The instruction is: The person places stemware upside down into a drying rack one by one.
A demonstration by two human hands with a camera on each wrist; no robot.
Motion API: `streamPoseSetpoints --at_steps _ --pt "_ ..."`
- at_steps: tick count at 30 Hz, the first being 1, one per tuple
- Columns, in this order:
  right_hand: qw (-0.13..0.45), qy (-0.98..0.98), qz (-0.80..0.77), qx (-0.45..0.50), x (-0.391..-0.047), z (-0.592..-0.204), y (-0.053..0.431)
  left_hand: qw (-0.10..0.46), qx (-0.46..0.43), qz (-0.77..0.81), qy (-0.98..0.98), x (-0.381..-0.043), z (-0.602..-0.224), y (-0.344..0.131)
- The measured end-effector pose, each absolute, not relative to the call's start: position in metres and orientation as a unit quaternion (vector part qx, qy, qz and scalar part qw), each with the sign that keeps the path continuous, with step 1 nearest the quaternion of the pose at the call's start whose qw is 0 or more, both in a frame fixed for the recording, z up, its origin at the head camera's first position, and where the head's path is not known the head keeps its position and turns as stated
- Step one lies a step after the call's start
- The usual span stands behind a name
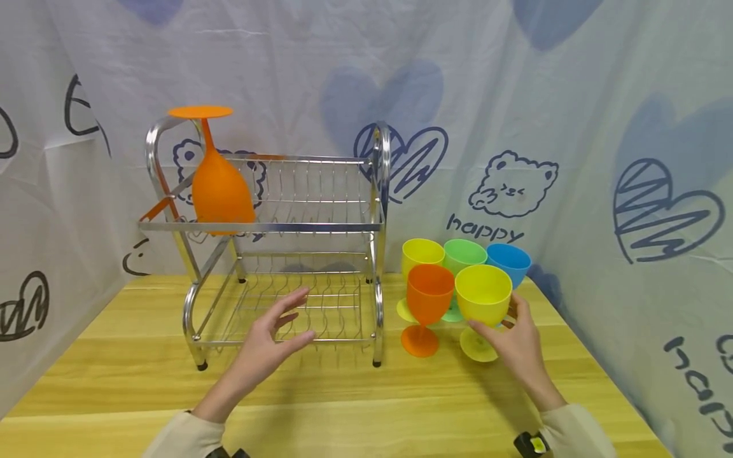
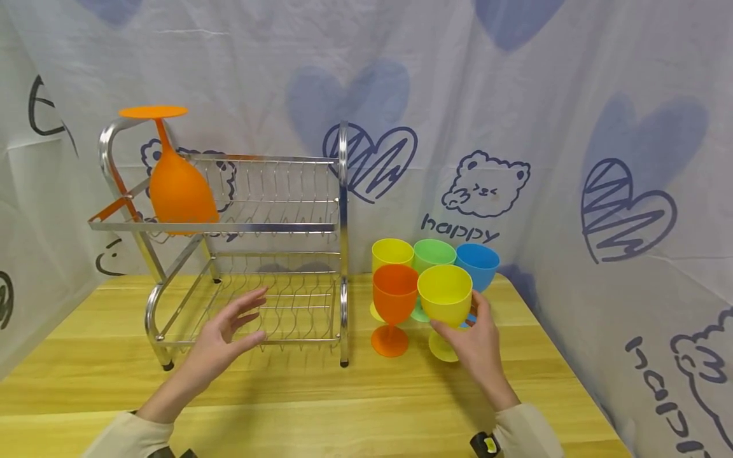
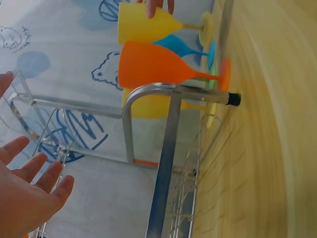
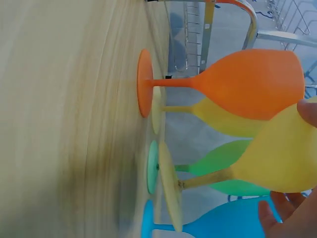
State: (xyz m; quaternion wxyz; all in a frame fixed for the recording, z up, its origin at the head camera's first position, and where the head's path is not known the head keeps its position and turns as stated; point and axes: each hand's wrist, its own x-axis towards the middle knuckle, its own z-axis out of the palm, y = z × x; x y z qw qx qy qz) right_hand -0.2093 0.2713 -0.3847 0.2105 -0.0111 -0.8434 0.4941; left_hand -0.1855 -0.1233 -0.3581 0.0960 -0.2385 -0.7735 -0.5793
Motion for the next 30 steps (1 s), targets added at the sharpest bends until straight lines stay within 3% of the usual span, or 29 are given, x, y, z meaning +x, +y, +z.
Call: streamPoseSetpoints --at_steps 4,21,30 --pt "0.242 -0.847 0.473 0.026 -0.205 -0.384 0.268 0.118 -0.244 -0.565 -0.779 -0.19 -0.358 -0.125" --pt "0.347 -0.844 0.365 0.184 -0.187 -0.374 0.241 0.096 -0.267 -0.53 -0.799 -0.192 -0.359 -0.102" --pt "0.324 -0.847 0.347 0.239 -0.181 -0.37 0.224 0.094 -0.298 -0.526 -0.791 -0.19 -0.357 -0.088"
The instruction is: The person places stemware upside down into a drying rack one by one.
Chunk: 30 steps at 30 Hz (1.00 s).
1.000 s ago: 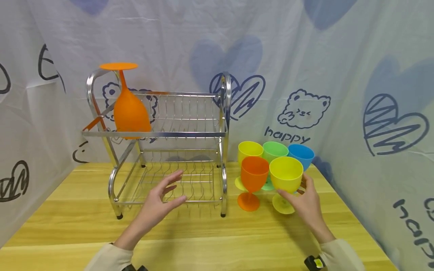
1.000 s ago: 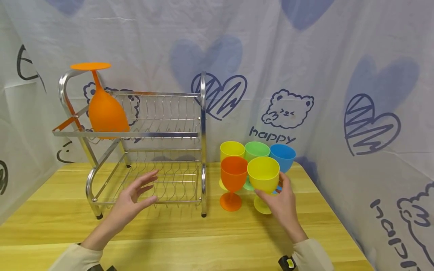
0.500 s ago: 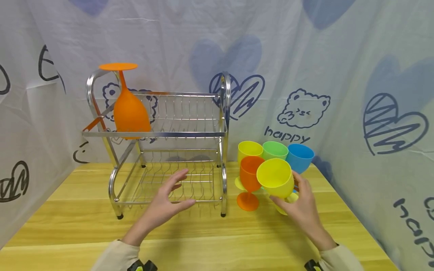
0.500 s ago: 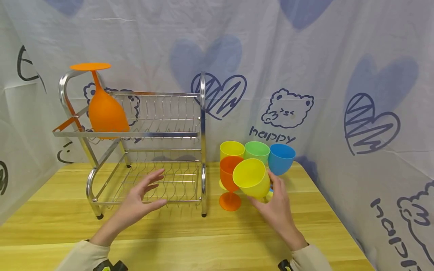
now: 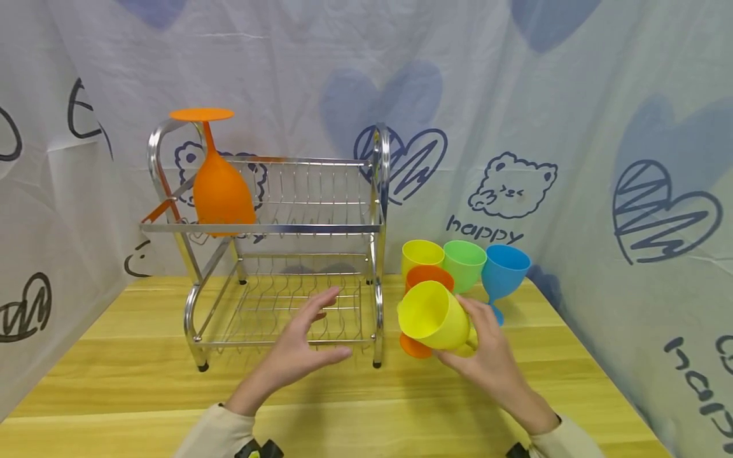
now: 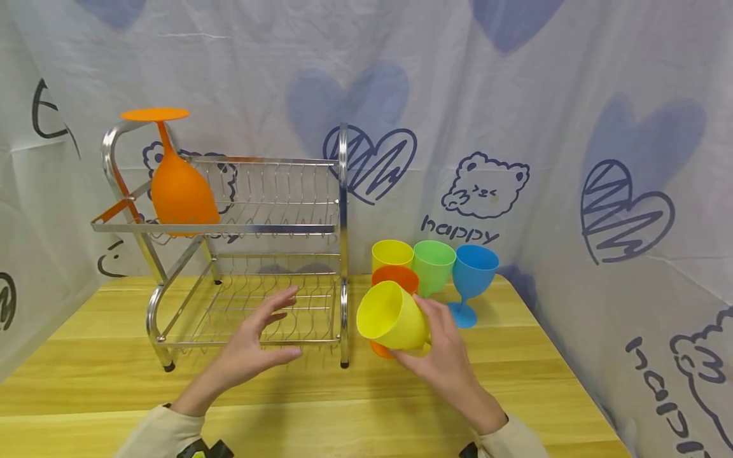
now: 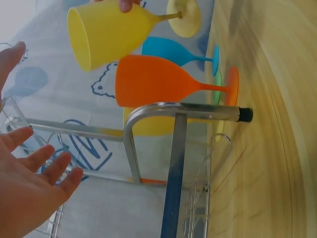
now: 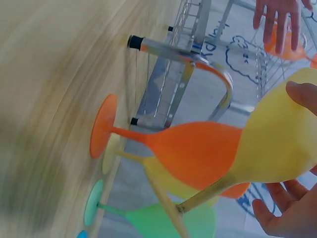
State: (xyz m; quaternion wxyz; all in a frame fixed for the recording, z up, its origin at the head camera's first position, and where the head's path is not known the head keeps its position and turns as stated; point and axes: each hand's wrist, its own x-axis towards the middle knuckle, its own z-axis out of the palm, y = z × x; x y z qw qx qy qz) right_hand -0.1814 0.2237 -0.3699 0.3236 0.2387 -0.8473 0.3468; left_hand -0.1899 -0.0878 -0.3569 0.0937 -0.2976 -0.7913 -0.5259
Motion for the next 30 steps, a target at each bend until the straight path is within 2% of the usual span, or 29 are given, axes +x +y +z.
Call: streamPoseSetpoints --at_steps 13,21,30 --pt "0.263 -0.867 0.302 0.296 -0.18 -0.375 0.198 0.072 -0.32 -0.506 -0.798 -0.188 -0.357 -0.068" --pt "0.257 -0.872 0.241 0.341 -0.181 -0.377 0.182 0.094 -0.352 -0.493 -0.79 -0.189 -0.363 -0.06" --pt "0.249 -0.871 0.222 0.359 -0.181 -0.375 0.172 0.084 -0.355 -0.481 -0.797 -0.189 -0.368 -0.056"
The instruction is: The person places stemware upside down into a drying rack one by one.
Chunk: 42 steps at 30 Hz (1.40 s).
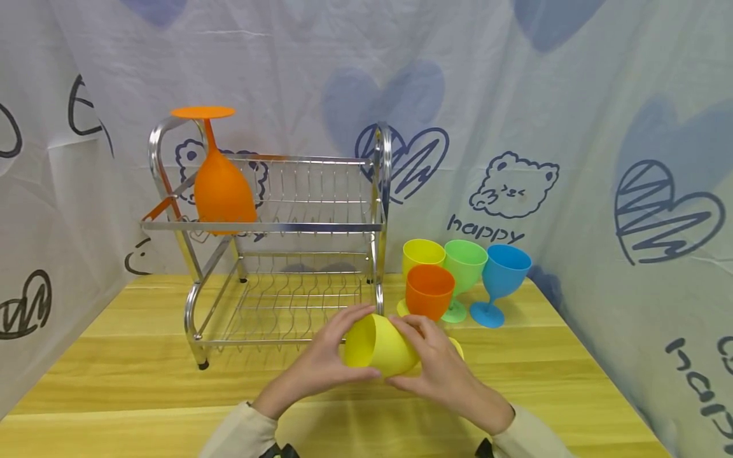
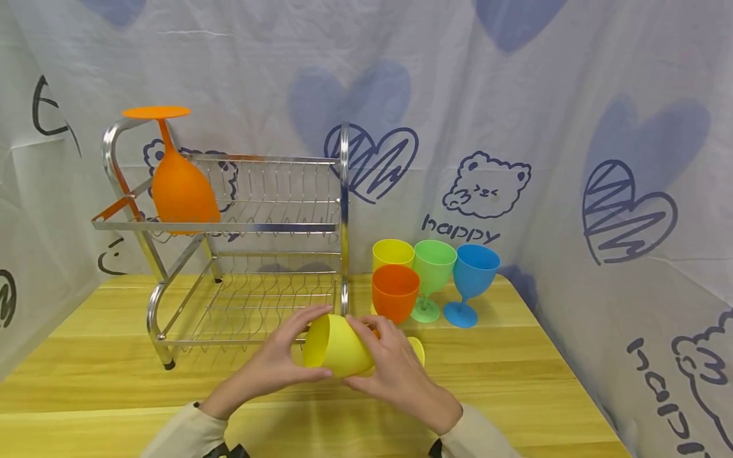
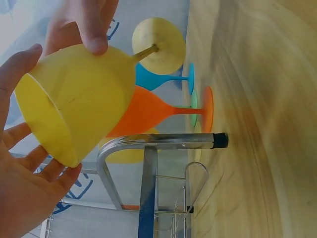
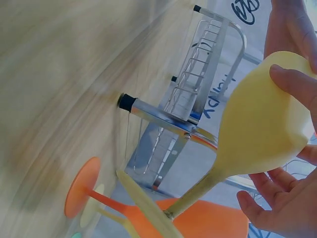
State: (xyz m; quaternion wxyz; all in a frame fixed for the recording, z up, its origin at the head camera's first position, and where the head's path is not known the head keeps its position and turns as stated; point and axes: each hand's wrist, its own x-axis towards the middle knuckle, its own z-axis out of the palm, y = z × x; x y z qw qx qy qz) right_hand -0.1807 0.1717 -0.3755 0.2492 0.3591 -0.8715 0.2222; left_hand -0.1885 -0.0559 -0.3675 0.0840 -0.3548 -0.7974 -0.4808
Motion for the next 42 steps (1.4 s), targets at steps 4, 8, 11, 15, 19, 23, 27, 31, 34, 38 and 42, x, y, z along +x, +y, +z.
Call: streamPoseSetpoints --at_steps 4,8,11,15,19,23,27,31,34,38,42 --pt "0.251 -0.872 0.218 0.358 -0.181 -0.375 0.171 0.094 -0.352 -0.48 -0.798 -0.189 -0.369 -0.056" --pt "0.256 -0.873 0.214 0.357 -0.181 -0.374 0.17 0.102 -0.355 -0.477 -0.798 -0.19 -0.37 -0.056" --pt "0.265 -0.871 0.209 0.358 -0.18 -0.374 0.169 0.111 -0.358 -0.478 -0.794 -0.19 -0.371 -0.056" --pt "0.293 -0.859 0.205 0.367 -0.176 -0.371 0.169 0.139 -0.366 -0.492 -0.778 -0.191 -0.372 -0.057" --pt "0.333 -0.827 0.245 0.382 -0.169 -0.367 0.172 0.163 -0.373 -0.537 -0.739 -0.192 -0.372 -0.06" --pt "0.393 -0.765 0.321 0.398 -0.161 -0.366 0.173 0.155 -0.357 -0.599 -0.7 -0.192 -0.37 -0.064" --pt "0.427 -0.717 0.383 0.396 -0.154 -0.369 0.173 0.134 -0.331 -0.662 -0.659 -0.191 -0.368 -0.067" --pt "0.327 -0.731 0.49 0.344 -0.146 -0.369 0.173 0.114 -0.305 -0.717 -0.617 -0.188 -0.365 -0.067" --pt "0.178 -0.742 0.598 0.246 -0.143 -0.363 0.173 0.098 -0.285 -0.749 -0.59 -0.186 -0.362 -0.066" --pt "0.03 -0.704 0.697 0.128 -0.146 -0.352 0.17 0.079 -0.27 -0.775 -0.566 -0.183 -0.359 -0.064" --pt "-0.016 -0.637 0.762 0.12 -0.15 -0.346 0.164 0.066 -0.264 -0.781 -0.561 -0.18 -0.358 -0.061"
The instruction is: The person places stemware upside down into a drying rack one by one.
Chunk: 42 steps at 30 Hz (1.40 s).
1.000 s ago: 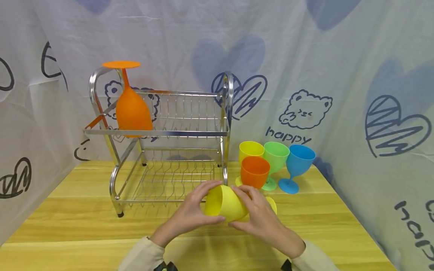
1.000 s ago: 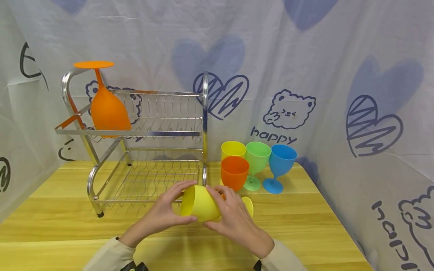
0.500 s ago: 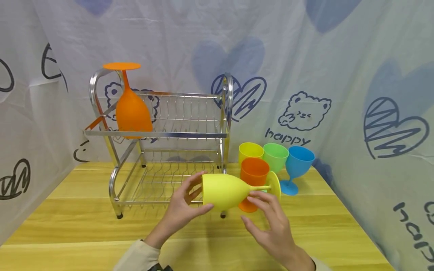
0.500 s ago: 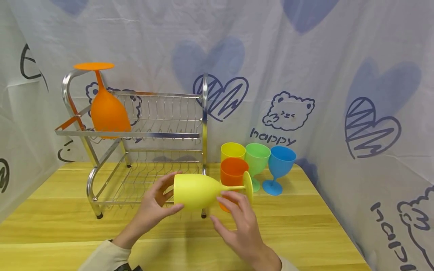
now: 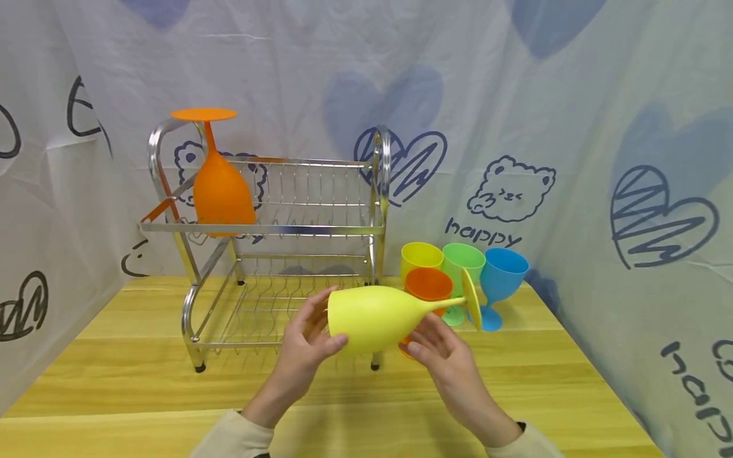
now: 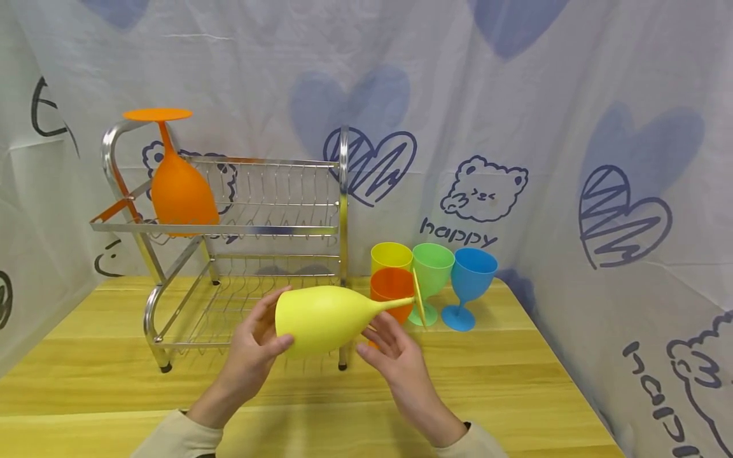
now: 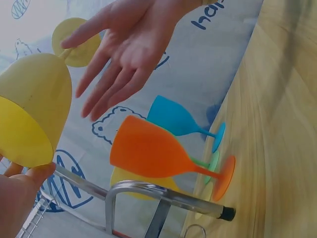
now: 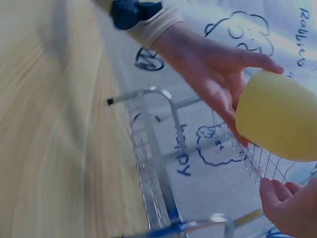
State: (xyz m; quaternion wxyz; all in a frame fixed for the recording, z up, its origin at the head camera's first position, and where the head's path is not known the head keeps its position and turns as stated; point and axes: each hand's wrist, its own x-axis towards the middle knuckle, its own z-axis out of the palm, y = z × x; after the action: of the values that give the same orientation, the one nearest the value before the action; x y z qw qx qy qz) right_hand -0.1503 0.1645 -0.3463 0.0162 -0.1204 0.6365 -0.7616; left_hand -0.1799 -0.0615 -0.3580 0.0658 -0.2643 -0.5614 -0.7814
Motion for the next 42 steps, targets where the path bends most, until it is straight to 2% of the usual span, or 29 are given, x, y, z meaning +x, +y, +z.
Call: streamPoseSetpoints --at_steps 10,24,28,34,38,42 --pt "0.033 0.561 -0.804 -0.193 -0.154 -0.349 0.151 0.069 -0.286 -0.786 -0.544 -0.18 -0.363 -0.056" --pt "0.01 0.567 -0.797 -0.209 -0.154 -0.349 0.153 0.053 -0.322 -0.77 -0.548 -0.18 -0.366 -0.058" --pt "0.0 0.577 -0.789 -0.211 -0.155 -0.348 0.157 0.101 -0.369 -0.721 -0.578 -0.178 -0.36 -0.068" --pt "-0.029 0.608 -0.772 -0.181 -0.156 -0.343 0.167 0.223 -0.415 -0.644 -0.603 -0.169 -0.328 -0.093" --pt "-0.047 0.629 -0.757 -0.169 -0.157 -0.339 0.175 0.294 -0.421 -0.621 -0.592 -0.164 -0.303 -0.118" --pt "-0.055 0.639 -0.751 -0.157 -0.157 -0.336 0.18 0.337 -0.398 -0.62 -0.586 -0.164 -0.282 -0.145"
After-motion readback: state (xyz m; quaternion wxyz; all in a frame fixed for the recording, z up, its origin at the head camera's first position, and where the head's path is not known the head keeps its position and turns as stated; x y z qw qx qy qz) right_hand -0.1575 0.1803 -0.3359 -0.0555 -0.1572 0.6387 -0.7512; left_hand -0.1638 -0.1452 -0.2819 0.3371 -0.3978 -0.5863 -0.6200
